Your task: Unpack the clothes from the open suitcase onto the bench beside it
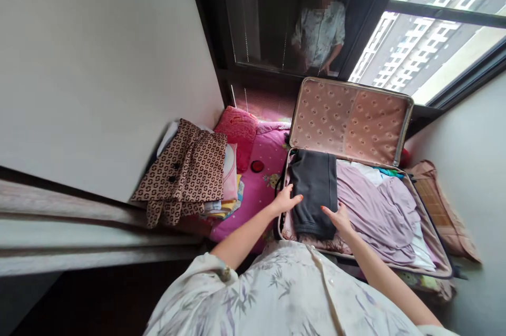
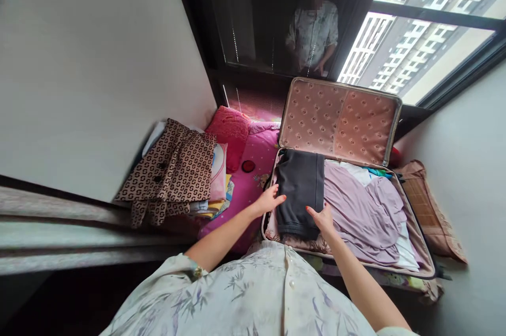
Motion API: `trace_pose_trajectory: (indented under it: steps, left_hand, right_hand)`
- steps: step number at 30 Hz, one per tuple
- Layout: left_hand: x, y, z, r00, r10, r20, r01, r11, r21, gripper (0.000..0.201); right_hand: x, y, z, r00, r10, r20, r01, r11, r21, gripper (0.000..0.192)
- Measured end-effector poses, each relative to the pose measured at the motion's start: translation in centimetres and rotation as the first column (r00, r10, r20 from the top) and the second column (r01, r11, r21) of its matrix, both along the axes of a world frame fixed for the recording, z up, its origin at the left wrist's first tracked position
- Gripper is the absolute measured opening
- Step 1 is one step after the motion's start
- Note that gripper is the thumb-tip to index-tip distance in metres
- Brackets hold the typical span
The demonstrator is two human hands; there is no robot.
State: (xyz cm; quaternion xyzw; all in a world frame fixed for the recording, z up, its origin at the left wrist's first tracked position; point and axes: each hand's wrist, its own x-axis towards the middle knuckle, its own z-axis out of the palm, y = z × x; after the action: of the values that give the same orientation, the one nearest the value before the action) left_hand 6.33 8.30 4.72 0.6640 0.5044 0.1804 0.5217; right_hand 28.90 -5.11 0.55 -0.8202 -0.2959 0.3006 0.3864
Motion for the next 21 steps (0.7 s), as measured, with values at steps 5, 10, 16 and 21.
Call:
trace_pose_trajectory:
  steps: [5, 10, 16, 21]
  left_hand:
    - [4.2, -1.6, -2.1, 0.983, 0.140, -0.122, -0.157, 0.978, -0.138, 0.101]
    - [5.5, -1.8, -2.6, 0.951, 0.071, -0.302, -0.084, 0.996, -0.031, 0.091]
    - [5.8, -3.3, -3.9, 0.902, 0.018, -0.430, 0.036, 0.993, 0.117, 0.086]
    - [4.9, -3.0, -4.7, 0.958, 0.037, -0.283, 0.011, 0.986, 0.164, 0.077]
  right_hand:
    - [-0.4, 1.2, -0.2, 0.996, 0.007, -0.084, -0.001, 0.997, 0.073, 0.066]
    - [-2.2, 1.6, 1.8, 0.917, 0.263, 0.299, -0.271, 0.962, -0.017, 0.070]
    - [-5.3, 2.3, 4.5, 0.716, 0.510, 0.476, -0.404, 0.859, -0.313, 0.071]
    - [-4.4, 3.1, 4.1, 0.995, 0.095, -0.020, -0.095, 0.995, -0.025, 0.074]
